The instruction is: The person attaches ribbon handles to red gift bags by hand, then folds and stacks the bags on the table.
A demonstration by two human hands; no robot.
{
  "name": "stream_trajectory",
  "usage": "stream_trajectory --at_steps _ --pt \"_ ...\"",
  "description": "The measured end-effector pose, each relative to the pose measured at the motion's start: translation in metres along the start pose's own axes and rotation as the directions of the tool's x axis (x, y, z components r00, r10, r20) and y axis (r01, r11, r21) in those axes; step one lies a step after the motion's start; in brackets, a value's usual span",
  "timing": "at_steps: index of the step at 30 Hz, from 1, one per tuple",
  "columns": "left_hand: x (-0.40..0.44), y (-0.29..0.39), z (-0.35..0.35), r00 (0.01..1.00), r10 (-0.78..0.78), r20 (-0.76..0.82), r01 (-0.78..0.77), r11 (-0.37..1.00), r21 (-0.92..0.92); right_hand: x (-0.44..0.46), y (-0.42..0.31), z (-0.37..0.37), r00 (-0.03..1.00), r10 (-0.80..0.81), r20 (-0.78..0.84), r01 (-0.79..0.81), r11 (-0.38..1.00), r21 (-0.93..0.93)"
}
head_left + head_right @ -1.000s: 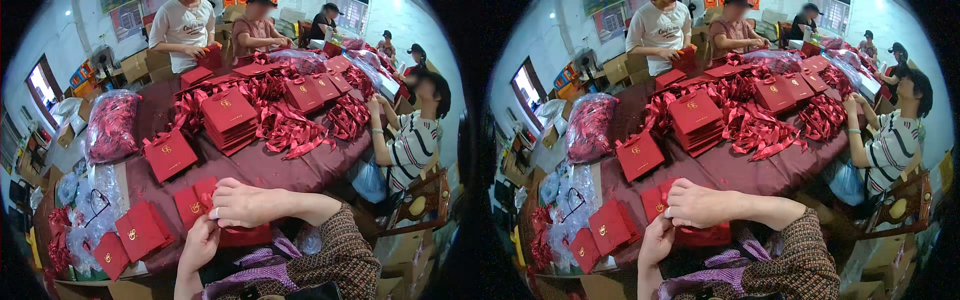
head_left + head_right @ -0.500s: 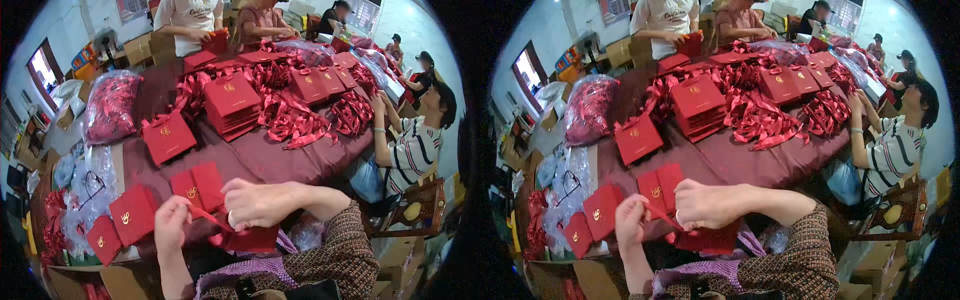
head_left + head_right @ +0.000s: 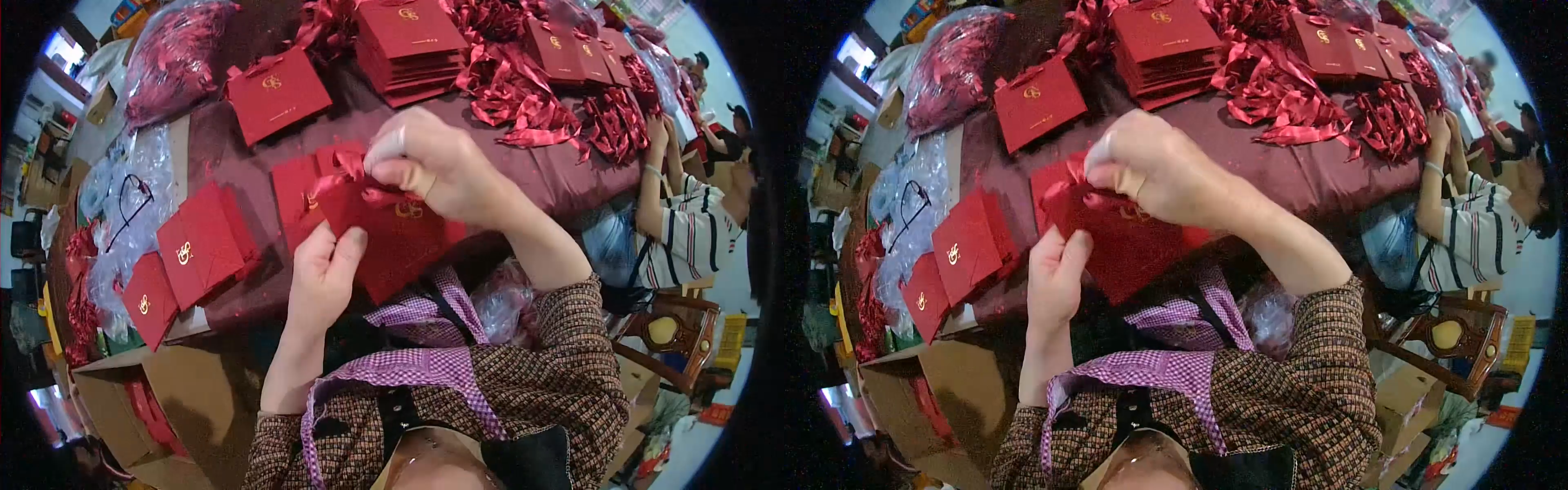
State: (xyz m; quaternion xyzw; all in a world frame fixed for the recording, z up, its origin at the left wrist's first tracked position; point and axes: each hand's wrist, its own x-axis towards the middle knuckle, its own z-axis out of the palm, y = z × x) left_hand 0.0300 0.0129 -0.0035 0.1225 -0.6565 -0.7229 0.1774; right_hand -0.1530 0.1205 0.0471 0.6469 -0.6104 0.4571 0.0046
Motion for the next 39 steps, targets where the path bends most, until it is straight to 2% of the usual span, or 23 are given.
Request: stream_trajectory --at_steps 1,2,4,5,6,8,10,12,14,16,18,20,22,24,25,27,29,32,34,35,37,38,39 --pt "0.001 0.004 0.002 0.998 0.036 -0.045 -0.034 0.999 0.031 0.000 0.001 0.000 0.992 0.124 -0.037 -0.121 0.989 0.082" --pt "0.001 0.006 -0.001 0.998 0.030 -0.049 -0.029 0.999 0.034 0.002 -0.002 -0.004 0.937 0.347 -0.031 -0.334 0.921 0.202" --pt "0.000 0.007 -0.006 0.996 0.049 -0.070 -0.043 0.996 0.077 0.010 0.007 -0.015 0.929 0.368 -0.034 -0.365 0.928 0.076" --pt "-0.001 0.008 -0.010 0.996 0.058 -0.066 -0.044 0.980 0.195 0.010 0.015 -0.015 0.874 0.487 0.008 -0.486 0.871 0.071" --pt "0.000 0.006 -0.008 0.996 0.056 -0.063 -0.043 0.981 0.191 0.011 0.017 -0.017 0.871 0.491 0.008 -0.490 0.869 0.067" --pt "0.002 0.004 -0.004 0.994 0.061 -0.089 -0.052 0.993 0.103 0.014 0.019 -0.020 0.793 0.549 0.264 -0.556 0.829 -0.054" --pt "0.000 0.002 -0.006 0.995 0.070 -0.077 -0.059 0.988 0.142 0.017 0.022 -0.019 0.803 0.497 0.329 -0.491 0.865 -0.106" --pt "-0.001 0.000 -0.006 0.994 0.079 -0.069 -0.066 0.981 0.182 0.017 0.030 -0.015 0.801 0.476 0.362 -0.526 0.849 0.048" --pt "0.000 -0.003 -0.005 0.993 0.069 -0.098 -0.055 0.989 0.136 0.018 0.035 -0.016 0.814 0.432 0.388 -0.497 0.863 0.083" --pt "-0.001 -0.009 -0.013 0.993 0.077 -0.085 -0.062 0.984 0.167 0.016 0.040 -0.012 0.784 0.473 0.401 -0.557 0.822 0.119" --pt "-0.001 -0.015 -0.016 0.994 0.090 -0.068 -0.075 0.978 0.197 0.017 0.040 -0.012 0.778 0.501 0.379 -0.566 0.820 0.077" --pt "0.000 -0.017 -0.017 0.993 0.104 -0.058 -0.090 0.973 0.211 0.017 0.039 -0.017 0.786 0.403 0.469 -0.494 0.866 0.083" --pt "0.000 -0.019 -0.014 0.994 0.096 -0.060 -0.082 0.976 0.200 0.015 0.036 -0.018 0.776 0.394 0.493 -0.491 0.868 0.080" --pt "0.000 -0.016 -0.013 0.994 0.088 -0.062 -0.075 0.979 0.189 0.014 0.035 -0.015 0.831 0.443 0.337 -0.527 0.820 0.222" --pt "-0.001 -0.010 -0.013 0.996 0.068 -0.055 -0.057 0.981 0.185 0.014 0.037 -0.012 0.810 0.540 0.230 -0.585 0.775 0.240" --pt "-0.002 -0.003 -0.011 0.998 0.045 -0.054 -0.035 0.983 0.182 0.009 0.055 -0.011 0.764 0.646 -0.009 -0.633 0.751 0.190" --pt "0.001 0.000 -0.005 0.994 -0.017 -0.109 0.022 0.999 0.044 0.005 0.065 -0.019 0.788 0.614 -0.051 -0.608 0.788 0.094" --pt "0.004 0.000 0.003 0.987 -0.001 -0.159 0.001 1.000 0.005 -0.002 0.078 -0.012 0.810 0.582 -0.069 -0.580 0.813 0.052" --pt "0.002 -0.014 -0.012 0.995 -0.007 -0.103 0.017 0.996 0.092 -0.003 0.069 -0.011 0.851 0.514 -0.109 -0.522 0.801 -0.293" --pt "0.001 -0.020 -0.018 0.999 -0.017 -0.044 0.025 0.984 0.178 -0.001 0.072 -0.010 0.957 0.215 -0.196 -0.284 0.835 -0.471" --pt "0.002 -0.017 -0.012 0.999 -0.007 -0.049 0.016 0.983 0.184 0.008 0.054 -0.010 0.952 0.278 -0.129 -0.306 0.857 -0.414" --pt "0.003 -0.016 -0.009 0.999 0.006 -0.053 0.004 0.982 0.188 0.011 0.044 -0.010 0.941 0.332 -0.057 -0.330 0.872 -0.360" --pt "0.003 -0.028 -0.008 0.998 0.009 -0.056 -0.001 0.990 0.139 0.011 0.037 -0.006 0.915 0.396 0.077 -0.334 0.850 -0.408"
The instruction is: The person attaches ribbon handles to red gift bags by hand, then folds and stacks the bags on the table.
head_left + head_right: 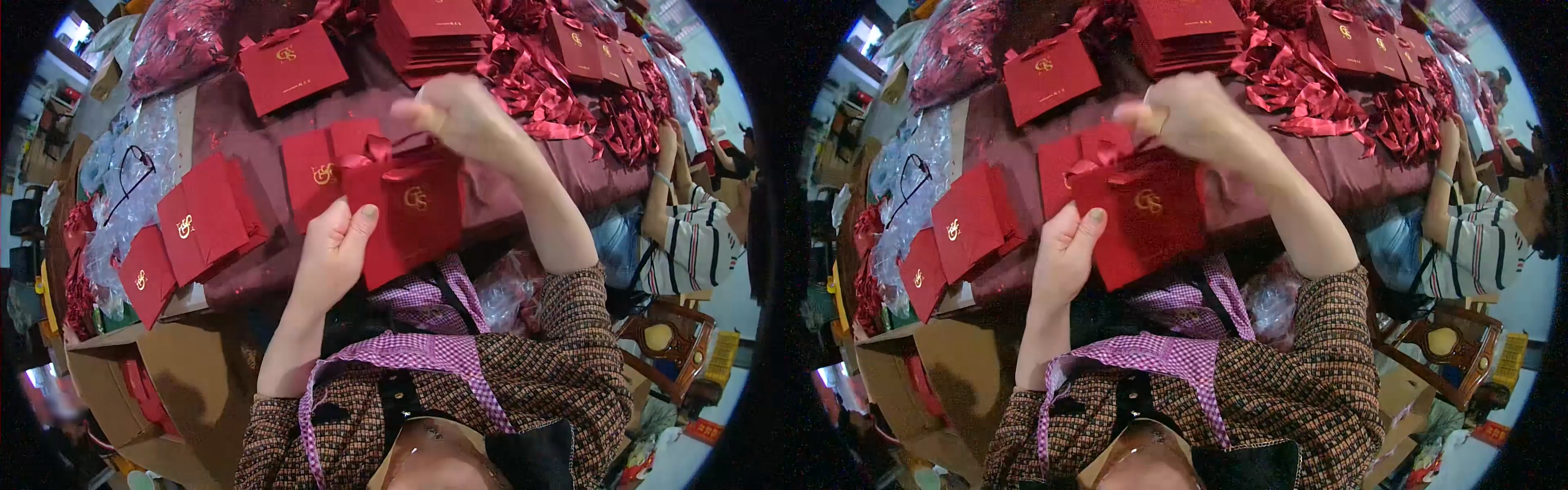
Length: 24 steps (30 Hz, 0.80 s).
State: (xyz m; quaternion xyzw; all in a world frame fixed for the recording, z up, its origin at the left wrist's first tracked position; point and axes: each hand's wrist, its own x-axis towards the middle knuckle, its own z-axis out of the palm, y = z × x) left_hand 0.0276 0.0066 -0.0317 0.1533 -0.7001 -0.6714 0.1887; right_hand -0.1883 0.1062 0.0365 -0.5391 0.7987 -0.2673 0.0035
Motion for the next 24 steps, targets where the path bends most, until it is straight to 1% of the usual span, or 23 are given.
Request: stream_trajectory --at_steps 1,2,3,5,6,7,8,9,10,11,12,13,14,15,16,18,19,21,22,24 --pt "0.000 0.008 0.004 1.000 0.011 0.014 -0.012 0.996 0.088 -0.001 -0.009 0.000 0.981 -0.038 0.190 0.010 0.989 0.148" --pt "-0.001 0.016 0.005 0.999 0.021 0.027 -0.026 0.984 0.176 -0.004 -0.015 0.004 0.975 -0.076 0.209 0.011 0.955 0.297" --pt "-0.003 0.018 0.002 0.980 -0.160 0.117 0.122 0.953 0.276 -0.007 -0.021 0.008 0.967 -0.117 0.225 0.007 0.899 0.438" --pt "-0.005 0.024 0.009 0.989 -0.023 0.145 -0.015 0.967 0.253 -0.006 -0.031 0.008 0.973 -0.119 0.197 0.012 0.880 0.475" --pt "-0.006 0.025 0.007 0.983 -0.120 0.141 0.084 0.968 0.235 -0.005 -0.034 0.009 0.987 -0.047 0.153 -0.033 0.877 0.479" --pt "-0.005 0.022 0.008 0.990 -0.083 0.116 0.081 0.996 0.025 -0.004 -0.035 0.010 0.994 0.029 0.109 -0.079 0.870 0.486" --pt "-0.003 0.018 0.010 0.995 -0.052 0.085 0.067 0.980 -0.186 -0.002 -0.034 0.013 0.991 0.087 0.097 -0.125 0.848 0.515" --pt "-0.001 0.017 -0.001 0.985 -0.101 0.137 0.124 0.979 -0.164 0.000 -0.031 0.013 0.992 0.081 0.094 -0.119 0.850 0.514" --pt "0.000 0.017 -0.001 0.987 -0.094 0.132 0.116 0.979 -0.165 0.003 -0.027 0.011 0.997 -0.067 -0.040 0.077 0.920 0.383" --pt "0.001 0.019 0.000 0.990 -0.114 0.083 0.135 0.933 -0.334 0.004 -0.023 0.008 0.961 -0.233 -0.149 0.262 0.939 0.221" --pt "0.002 0.021 0.000 0.990 -0.139 0.039 0.140 0.858 -0.494 -0.004 -0.026 0.001 0.932 -0.316 -0.178 0.307 0.949 -0.076" --pt "0.005 0.016 -0.005 0.985 -0.174 0.001 0.150 0.849 -0.507 -0.010 -0.034 -0.011 0.923 -0.374 -0.089 0.370 0.927 -0.066" --pt "0.009 0.014 -0.013 0.971 -0.240 0.014 0.204 0.789 -0.579 -0.016 -0.043 -0.021 0.903 -0.429 0.002 0.429 0.902 -0.048" --pt "0.013 0.018 -0.020 0.951 -0.306 0.035 0.255 0.718 -0.648 -0.023 -0.047 -0.024 0.855 -0.502 0.130 0.500 0.865 0.054" --pt "0.018 0.020 -0.023 0.954 -0.300 -0.015 0.218 0.723 -0.655 -0.031 -0.053 -0.026 0.805 -0.535 0.258 0.536 0.841 0.071" --pt "0.019 0.028 -0.029 0.956 -0.281 -0.084 0.167 0.758 -0.630 -0.046 -0.066 -0.025 0.771 -0.481 0.418 0.544 0.839 -0.036" --pt "0.021 0.031 -0.030 0.972 -0.227 -0.060 0.130 0.733 -0.667 -0.049 -0.072 -0.025 0.790 -0.441 0.427 0.540 0.830 -0.142" --pt "0.022 0.034 -0.033 0.969 -0.227 -0.096 0.107 0.738 -0.666 -0.050 -0.068 -0.016 0.819 -0.466 0.336 0.567 0.749 -0.343" --pt "0.022 0.035 -0.036 0.967 -0.221 -0.126 0.085 0.748 -0.658 -0.050 -0.069 -0.017 0.825 -0.486 0.288 0.560 0.767 -0.313" --pt "0.021 0.033 -0.039 0.970 -0.201 -0.134 0.069 0.762 -0.644 -0.049 -0.068 -0.015 0.821 -0.507 0.261 0.570 0.755 -0.325"
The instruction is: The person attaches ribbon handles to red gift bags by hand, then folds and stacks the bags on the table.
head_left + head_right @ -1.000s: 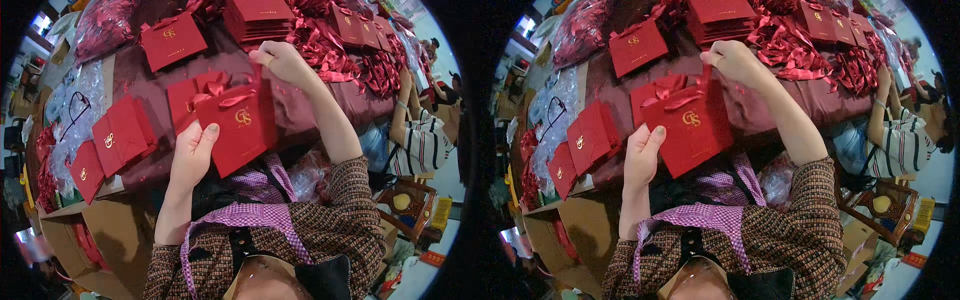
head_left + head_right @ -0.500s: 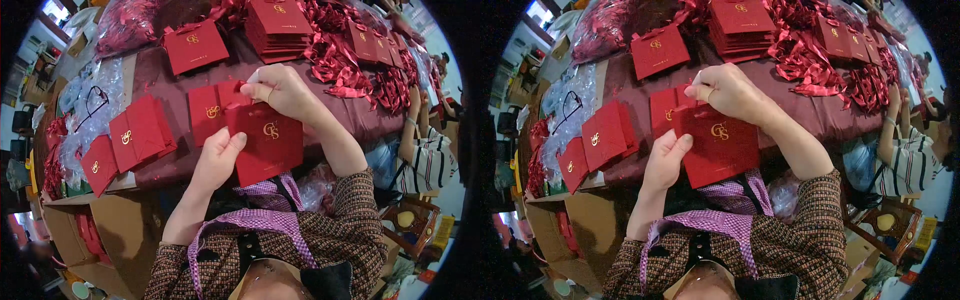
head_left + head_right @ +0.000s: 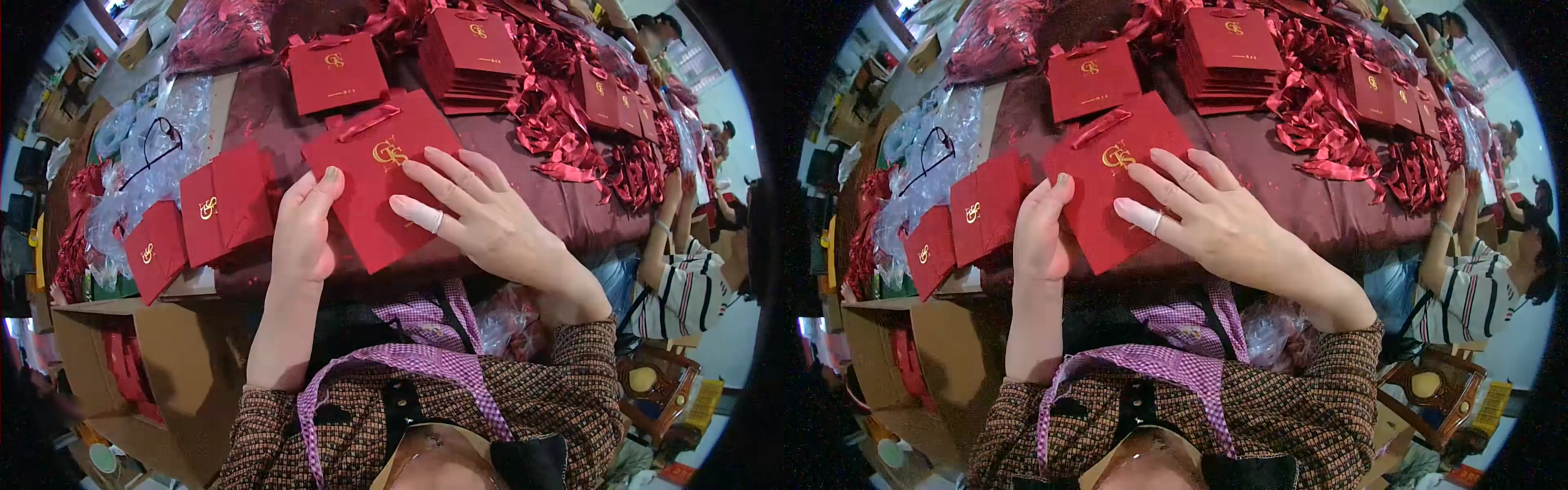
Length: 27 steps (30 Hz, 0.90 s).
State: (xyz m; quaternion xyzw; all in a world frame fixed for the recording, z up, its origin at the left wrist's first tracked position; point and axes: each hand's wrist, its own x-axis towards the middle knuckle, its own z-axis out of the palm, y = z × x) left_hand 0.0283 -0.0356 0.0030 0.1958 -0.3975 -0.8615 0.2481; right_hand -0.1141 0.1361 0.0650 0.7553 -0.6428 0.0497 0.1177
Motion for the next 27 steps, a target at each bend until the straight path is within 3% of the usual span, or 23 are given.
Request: stream_trajectory --at_steps 2,4,6,7,8,9,10,11,12,13,14,16,18,19,21,22,23,25,26,27 --pt "-0.001 0.002 0.001 1.000 0.026 -0.015 -0.025 1.000 0.008 0.001 0.001 0.005 0.999 -0.007 -0.031 0.006 1.000 -0.015" --pt "-0.008 0.012 0.013 1.000 0.000 0.014 0.001 0.998 -0.058 0.003 0.004 0.011 0.986 -0.011 -0.165 0.009 1.000 -0.011" --pt "-0.006 0.006 0.003 0.996 0.028 0.084 -0.013 0.985 -0.172 0.008 0.021 0.020 0.946 0.104 -0.307 -0.044 0.979 0.197" --pt "-0.004 0.002 -0.006 0.992 0.055 0.116 -0.043 0.994 -0.102 0.012 0.035 0.023 0.901 0.129 -0.415 -0.011 0.962 0.274" --pt "-0.004 -0.001 -0.011 0.985 0.083 0.152 -0.079 0.996 -0.033 0.015 0.036 0.019 0.870 0.357 -0.340 -0.155 0.853 0.497" --pt "-0.011 0.002 -0.001 0.995 0.101 0.014 -0.102 0.980 0.170 0.020 0.037 0.009 0.805 0.552 -0.218 -0.279 0.676 0.683" --pt "-0.012 -0.001 -0.004 0.965 0.261 0.037 -0.249 0.856 0.453 0.024 0.043 -0.005 0.727 0.687 -0.023 -0.450 0.501 0.740" --pt "-0.010 -0.008 -0.011 0.909 0.405 0.099 -0.358 0.634 0.685 0.024 0.064 0.013 0.731 0.651 -0.206 -0.309 0.585 0.750" --pt "-0.008 -0.016 -0.016 0.889 0.449 0.087 -0.369 0.590 0.718 0.031 0.074 0.009 0.682 0.697 -0.222 -0.365 0.588 0.722" --pt "-0.006 -0.021 -0.020 0.836 0.526 0.154 -0.429 0.452 0.782 0.039 0.082 0.008 0.631 0.740 -0.232 -0.423 0.579 0.697" --pt "-0.005 -0.024 -0.024 0.781 0.582 0.227 -0.467 0.302 0.831 0.048 0.097 0.013 0.621 0.749 -0.229 -0.275 0.483 0.831" --pt "-0.007 -0.030 -0.025 0.764 0.585 0.273 -0.436 0.156 0.886 0.072 0.098 -0.015 0.668 0.698 -0.258 -0.403 0.630 0.664" --pt "-0.006 -0.037 -0.027 0.756 0.564 0.332 -0.395 -0.012 0.919 0.096 0.121 0.008 0.660 0.565 -0.494 -0.041 0.684 0.728" --pt "-0.006 -0.040 -0.028 0.753 0.559 0.346 -0.355 -0.097 0.930 0.119 0.108 0.004 0.535 0.385 -0.752 0.095 0.857 0.507" --pt "-0.005 -0.048 -0.027 0.773 0.525 0.355 -0.252 -0.259 0.932 0.134 0.107 0.026 0.574 0.408 -0.710 0.066 0.841 0.537" --pt "-0.006 -0.047 -0.024 0.795 0.495 0.350 -0.232 -0.284 0.930 0.151 0.127 0.055 0.552 0.204 -0.808 0.031 0.964 0.264" --pt "-0.007 -0.047 -0.022 0.817 0.464 0.344 -0.214 -0.310 0.926 0.157 0.133 0.074 0.621 0.081 -0.779 0.006 0.994 0.108" --pt "-0.008 -0.050 -0.022 0.833 0.435 0.341 -0.187 -0.359 0.915 0.160 0.130 0.123 0.791 0.081 -0.606 -0.091 0.996 0.015" --pt "-0.007 -0.048 -0.021 0.844 0.420 0.332 -0.182 -0.359 0.916 0.161 0.125 0.125 0.982 0.167 -0.083 -0.162 0.984 0.068" --pt "-0.006 -0.050 -0.023 0.847 0.421 0.325 -0.161 -0.381 0.911 0.152 0.129 0.154 0.989 0.149 0.008 -0.147 0.960 0.238"
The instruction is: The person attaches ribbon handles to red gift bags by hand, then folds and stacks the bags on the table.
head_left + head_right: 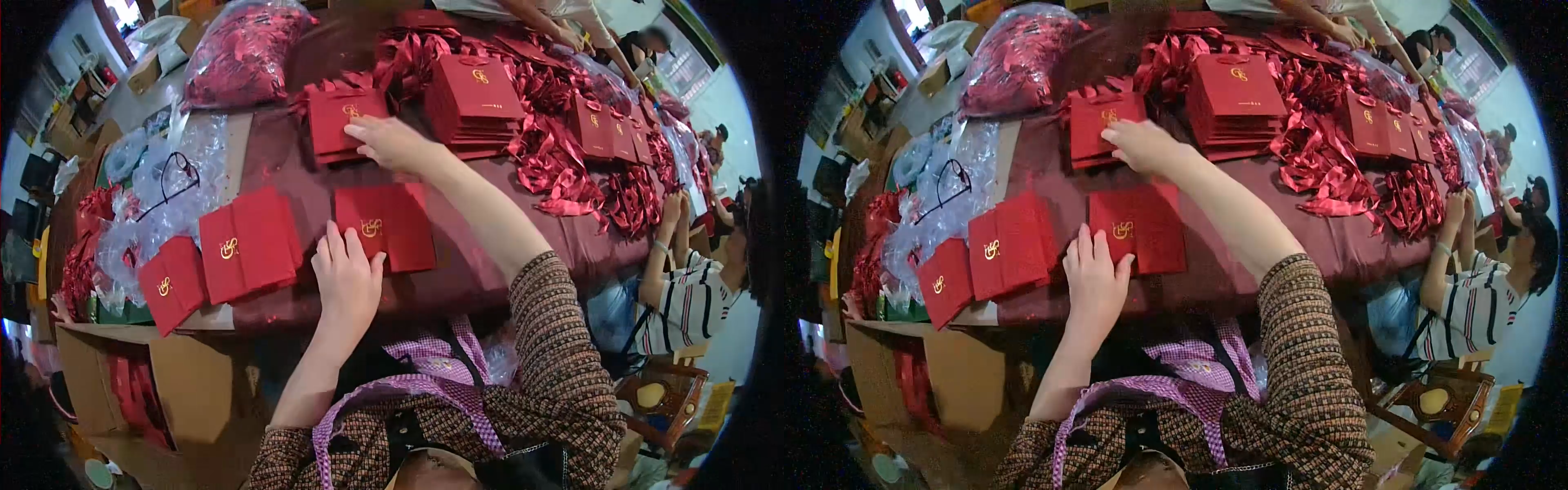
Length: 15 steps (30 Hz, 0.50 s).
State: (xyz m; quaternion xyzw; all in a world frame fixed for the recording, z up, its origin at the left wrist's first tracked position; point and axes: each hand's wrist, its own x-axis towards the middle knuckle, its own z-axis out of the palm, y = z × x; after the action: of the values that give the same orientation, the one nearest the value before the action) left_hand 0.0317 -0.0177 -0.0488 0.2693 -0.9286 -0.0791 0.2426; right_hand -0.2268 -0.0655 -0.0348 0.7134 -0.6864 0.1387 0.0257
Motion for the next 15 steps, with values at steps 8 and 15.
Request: stream_trajectory --at_steps 8,15 --pt "0.010 -0.004 0.002 1.000 0.014 0.011 -0.014 1.000 -0.019 -0.007 0.011 -0.009 0.999 -0.040 -0.037 0.044 0.992 0.116" --pt "0.019 -0.007 0.002 0.999 -0.027 0.028 0.028 0.999 -0.041 -0.086 -0.027 -0.042 0.915 -0.020 -0.403 0.098 0.980 0.172"
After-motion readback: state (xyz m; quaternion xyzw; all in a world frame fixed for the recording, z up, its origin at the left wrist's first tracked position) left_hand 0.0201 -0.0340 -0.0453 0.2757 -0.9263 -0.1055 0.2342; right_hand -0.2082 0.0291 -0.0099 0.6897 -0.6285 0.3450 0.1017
